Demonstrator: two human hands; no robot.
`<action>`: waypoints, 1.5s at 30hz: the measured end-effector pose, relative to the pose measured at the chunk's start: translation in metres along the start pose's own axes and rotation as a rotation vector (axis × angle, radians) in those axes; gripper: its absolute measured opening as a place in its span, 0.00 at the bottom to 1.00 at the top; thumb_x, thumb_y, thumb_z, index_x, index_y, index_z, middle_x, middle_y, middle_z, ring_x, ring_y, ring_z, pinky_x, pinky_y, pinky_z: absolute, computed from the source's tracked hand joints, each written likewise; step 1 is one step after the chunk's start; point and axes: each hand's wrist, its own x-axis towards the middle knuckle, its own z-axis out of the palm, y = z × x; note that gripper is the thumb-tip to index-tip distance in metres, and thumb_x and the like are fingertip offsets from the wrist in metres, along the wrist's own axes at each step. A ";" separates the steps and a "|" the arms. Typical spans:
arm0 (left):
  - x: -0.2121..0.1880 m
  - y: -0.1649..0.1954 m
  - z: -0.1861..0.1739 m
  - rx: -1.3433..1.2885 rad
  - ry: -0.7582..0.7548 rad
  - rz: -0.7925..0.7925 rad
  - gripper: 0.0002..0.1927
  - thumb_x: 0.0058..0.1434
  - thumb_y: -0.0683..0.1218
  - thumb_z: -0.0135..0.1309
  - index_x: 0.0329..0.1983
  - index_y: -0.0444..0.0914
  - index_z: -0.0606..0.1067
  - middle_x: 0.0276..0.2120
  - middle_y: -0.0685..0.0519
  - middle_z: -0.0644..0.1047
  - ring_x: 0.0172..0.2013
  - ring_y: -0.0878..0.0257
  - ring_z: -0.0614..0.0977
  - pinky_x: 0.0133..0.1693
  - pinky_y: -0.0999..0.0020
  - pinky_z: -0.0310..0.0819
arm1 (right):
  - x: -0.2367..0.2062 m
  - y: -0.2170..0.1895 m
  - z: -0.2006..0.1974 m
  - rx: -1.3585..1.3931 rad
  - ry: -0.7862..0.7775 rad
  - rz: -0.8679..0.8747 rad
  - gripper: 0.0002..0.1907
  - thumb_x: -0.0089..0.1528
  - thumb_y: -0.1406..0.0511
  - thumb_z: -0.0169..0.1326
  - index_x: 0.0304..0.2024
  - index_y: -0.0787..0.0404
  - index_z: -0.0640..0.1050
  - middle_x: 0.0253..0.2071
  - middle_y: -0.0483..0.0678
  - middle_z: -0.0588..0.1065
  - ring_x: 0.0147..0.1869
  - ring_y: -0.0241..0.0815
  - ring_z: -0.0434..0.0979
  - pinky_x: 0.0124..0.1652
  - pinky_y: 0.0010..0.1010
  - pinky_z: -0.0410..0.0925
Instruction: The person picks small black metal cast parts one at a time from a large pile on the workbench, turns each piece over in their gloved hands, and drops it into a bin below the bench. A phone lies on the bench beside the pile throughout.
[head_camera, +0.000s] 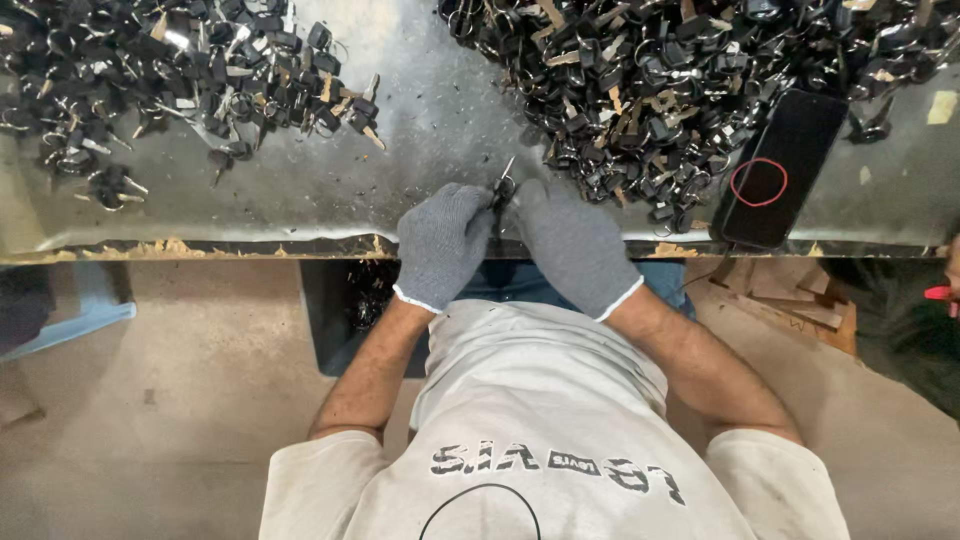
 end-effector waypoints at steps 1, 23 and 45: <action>-0.001 0.001 0.004 0.020 0.019 0.034 0.09 0.60 0.41 0.59 0.44 0.41 0.78 0.36 0.49 0.80 0.36 0.50 0.83 0.38 0.57 0.77 | 0.001 -0.003 0.002 -0.100 0.006 0.027 0.09 0.66 0.63 0.55 0.41 0.64 0.72 0.32 0.56 0.77 0.28 0.52 0.81 0.21 0.40 0.72; -0.005 0.010 -0.031 0.014 -0.021 0.280 0.16 0.63 0.43 0.57 0.55 0.45 0.78 0.52 0.49 0.78 0.52 0.48 0.78 0.54 0.55 0.74 | -0.036 0.014 0.001 0.248 -0.017 -0.053 0.26 0.63 0.60 0.56 0.58 0.70 0.70 0.35 0.64 0.78 0.33 0.64 0.80 0.30 0.50 0.72; 0.010 0.013 0.011 0.062 0.066 0.015 0.11 0.61 0.46 0.61 0.44 0.38 0.78 0.39 0.45 0.81 0.41 0.45 0.82 0.42 0.52 0.75 | -0.021 0.018 0.009 0.200 0.044 0.013 0.18 0.63 0.60 0.57 0.49 0.67 0.73 0.46 0.67 0.76 0.33 0.63 0.80 0.30 0.49 0.72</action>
